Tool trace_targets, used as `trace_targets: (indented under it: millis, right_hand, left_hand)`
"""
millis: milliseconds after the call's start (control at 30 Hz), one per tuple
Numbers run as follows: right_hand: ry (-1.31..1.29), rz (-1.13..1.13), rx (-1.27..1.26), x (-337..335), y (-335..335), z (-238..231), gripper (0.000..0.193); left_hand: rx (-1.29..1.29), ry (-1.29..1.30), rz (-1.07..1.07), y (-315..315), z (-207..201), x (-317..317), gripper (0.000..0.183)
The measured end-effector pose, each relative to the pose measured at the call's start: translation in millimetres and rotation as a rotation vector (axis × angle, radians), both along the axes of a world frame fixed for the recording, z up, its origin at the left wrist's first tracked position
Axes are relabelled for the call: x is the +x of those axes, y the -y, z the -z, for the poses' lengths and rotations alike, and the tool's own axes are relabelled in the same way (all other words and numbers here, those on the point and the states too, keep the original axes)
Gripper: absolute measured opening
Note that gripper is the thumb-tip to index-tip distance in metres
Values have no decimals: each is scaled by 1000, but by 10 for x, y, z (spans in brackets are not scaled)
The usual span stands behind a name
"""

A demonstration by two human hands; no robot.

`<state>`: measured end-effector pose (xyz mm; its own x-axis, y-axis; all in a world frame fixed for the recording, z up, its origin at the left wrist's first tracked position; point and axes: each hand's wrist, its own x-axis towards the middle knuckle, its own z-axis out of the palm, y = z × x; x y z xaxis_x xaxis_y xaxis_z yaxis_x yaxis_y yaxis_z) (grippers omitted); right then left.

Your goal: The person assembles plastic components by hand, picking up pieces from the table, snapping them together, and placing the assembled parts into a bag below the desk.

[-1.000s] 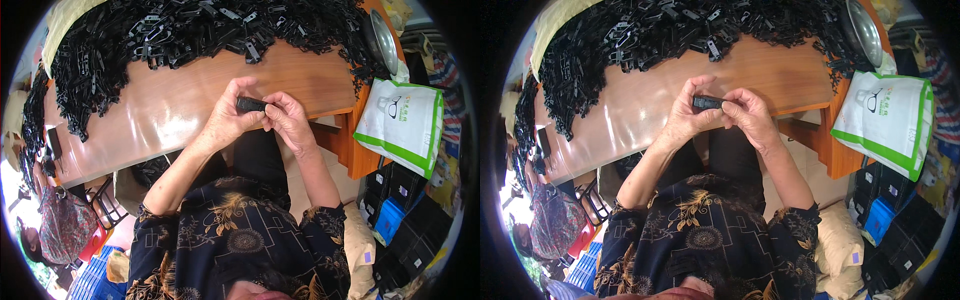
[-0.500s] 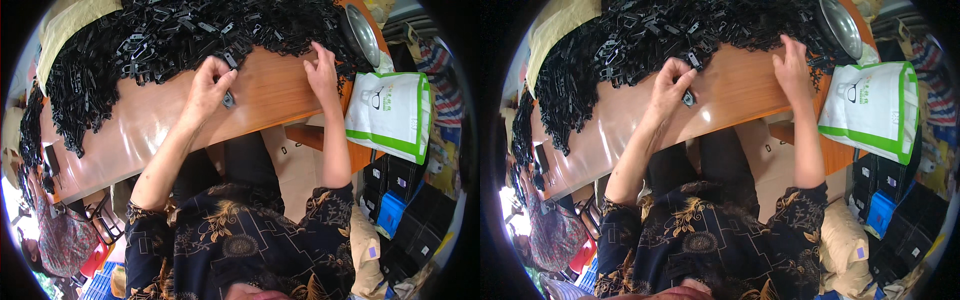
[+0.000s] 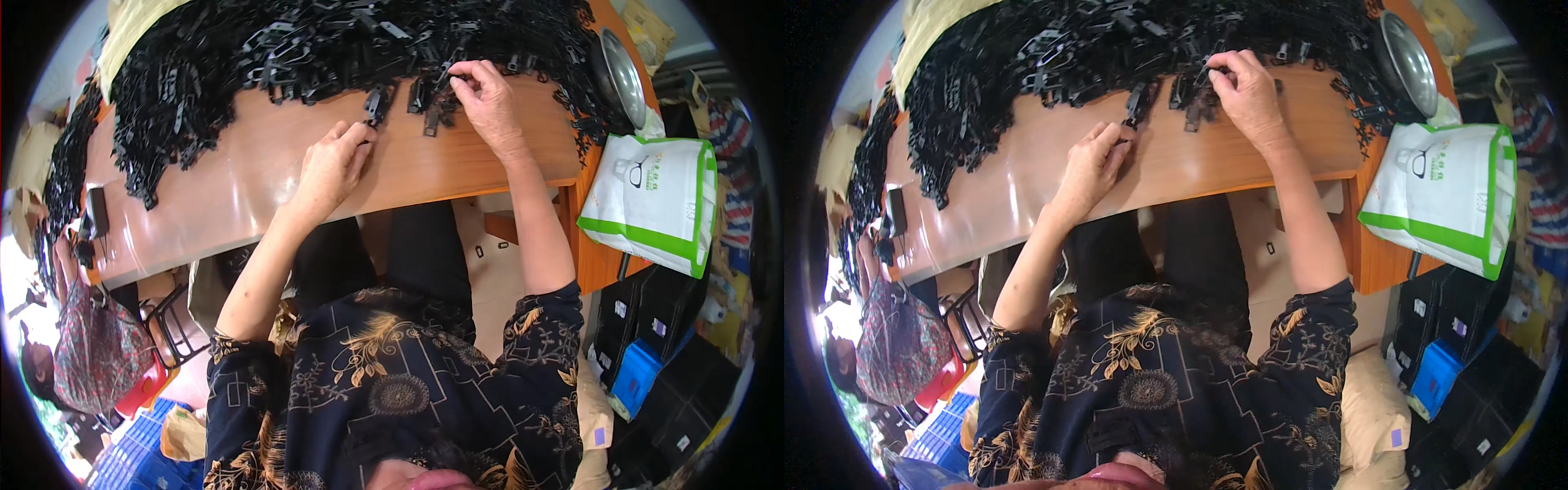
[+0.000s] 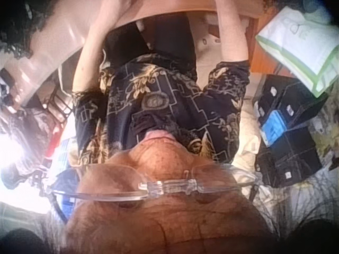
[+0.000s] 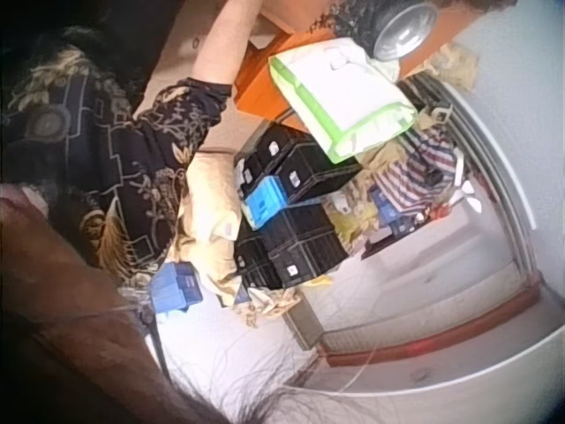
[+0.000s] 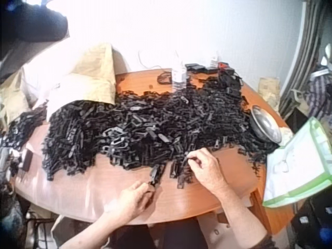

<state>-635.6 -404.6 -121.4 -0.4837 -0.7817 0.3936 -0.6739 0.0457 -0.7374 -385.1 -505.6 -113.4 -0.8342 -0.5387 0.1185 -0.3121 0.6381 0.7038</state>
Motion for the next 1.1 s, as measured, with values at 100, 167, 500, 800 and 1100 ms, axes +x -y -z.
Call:
trace_targets:
  millis: [100, 167, 500, 800, 1100]
  right_hand:
    - [7, -39, -48, 93, 132, -93, 14]
    - [-100, -58, -83, 150, 196, -138, 14]
    - [-169, -105, -64, 581, 299, -341, 28]
    - [-407, -344, 69, 1170, 345, -102, 31]
    - [-604, -555, 66, 1561, 610, -117, 35]
  left_hand:
    - [-44, -72, -129, 38, 54, 341, 22]
    - [27, -70, -201, 36, -40, 495, 23]
    - [47, -188, -418, 246, 112, 965, 18]
    - [499, -256, -529, 228, 103, 1046, 13]
    - [453, -352, -414, 198, 141, 1083, 9]
